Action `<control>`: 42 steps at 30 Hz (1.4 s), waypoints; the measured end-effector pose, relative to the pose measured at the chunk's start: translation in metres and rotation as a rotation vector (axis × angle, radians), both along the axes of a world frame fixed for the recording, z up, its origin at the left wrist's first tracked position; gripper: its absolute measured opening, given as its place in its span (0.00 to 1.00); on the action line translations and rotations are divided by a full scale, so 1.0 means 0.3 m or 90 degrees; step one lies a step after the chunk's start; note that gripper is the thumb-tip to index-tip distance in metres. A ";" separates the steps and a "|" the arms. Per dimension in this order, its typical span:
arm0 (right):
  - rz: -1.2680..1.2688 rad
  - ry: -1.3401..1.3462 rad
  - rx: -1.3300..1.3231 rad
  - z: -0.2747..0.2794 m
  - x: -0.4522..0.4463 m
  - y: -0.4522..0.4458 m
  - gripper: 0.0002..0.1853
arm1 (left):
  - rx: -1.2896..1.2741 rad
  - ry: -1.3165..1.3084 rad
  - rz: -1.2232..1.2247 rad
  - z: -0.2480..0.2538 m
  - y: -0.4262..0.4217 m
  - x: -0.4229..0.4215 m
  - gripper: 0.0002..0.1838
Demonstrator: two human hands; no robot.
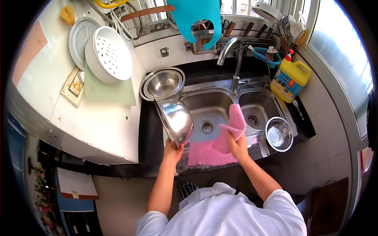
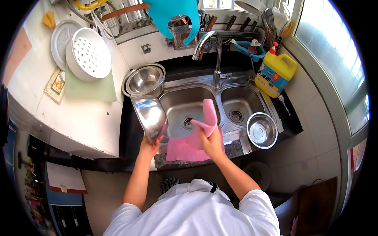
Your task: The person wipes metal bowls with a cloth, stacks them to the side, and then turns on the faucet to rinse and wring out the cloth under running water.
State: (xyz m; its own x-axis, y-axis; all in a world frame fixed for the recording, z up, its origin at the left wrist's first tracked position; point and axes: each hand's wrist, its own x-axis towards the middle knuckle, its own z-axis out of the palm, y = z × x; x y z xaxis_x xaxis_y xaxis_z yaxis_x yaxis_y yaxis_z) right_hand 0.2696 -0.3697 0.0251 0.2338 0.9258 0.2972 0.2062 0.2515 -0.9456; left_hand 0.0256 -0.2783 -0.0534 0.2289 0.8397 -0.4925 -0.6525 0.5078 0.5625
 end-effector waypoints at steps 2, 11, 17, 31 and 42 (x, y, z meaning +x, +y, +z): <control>-0.134 -0.297 0.228 0.050 -0.136 -0.015 0.28 | -0.041 -0.162 -0.085 -0.056 -0.009 0.056 0.14; -0.082 -0.566 0.300 0.186 -0.190 0.099 0.26 | -0.008 -0.354 -0.265 -0.106 -0.165 0.212 0.13; 0.144 -0.238 -0.134 0.296 -0.073 0.180 0.24 | -0.019 -0.110 -0.287 0.008 -0.200 0.135 0.25; 0.353 0.574 -0.407 0.010 0.018 0.198 0.19 | 0.331 0.395 -0.291 0.069 -0.107 0.104 0.28; 0.499 0.979 -0.435 -0.213 -0.045 0.178 0.23 | 0.409 0.320 -0.156 -0.020 -0.057 0.210 0.24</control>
State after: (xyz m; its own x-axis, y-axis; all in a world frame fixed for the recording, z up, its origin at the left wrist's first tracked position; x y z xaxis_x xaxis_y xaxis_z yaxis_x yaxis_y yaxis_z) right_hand 0.2560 -0.3164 -0.0388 -0.5853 0.7948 -0.1605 -0.7856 -0.6049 -0.1301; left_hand 0.0887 -0.2955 -0.0594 0.3220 0.9463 -0.0285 -0.1617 0.0847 0.9832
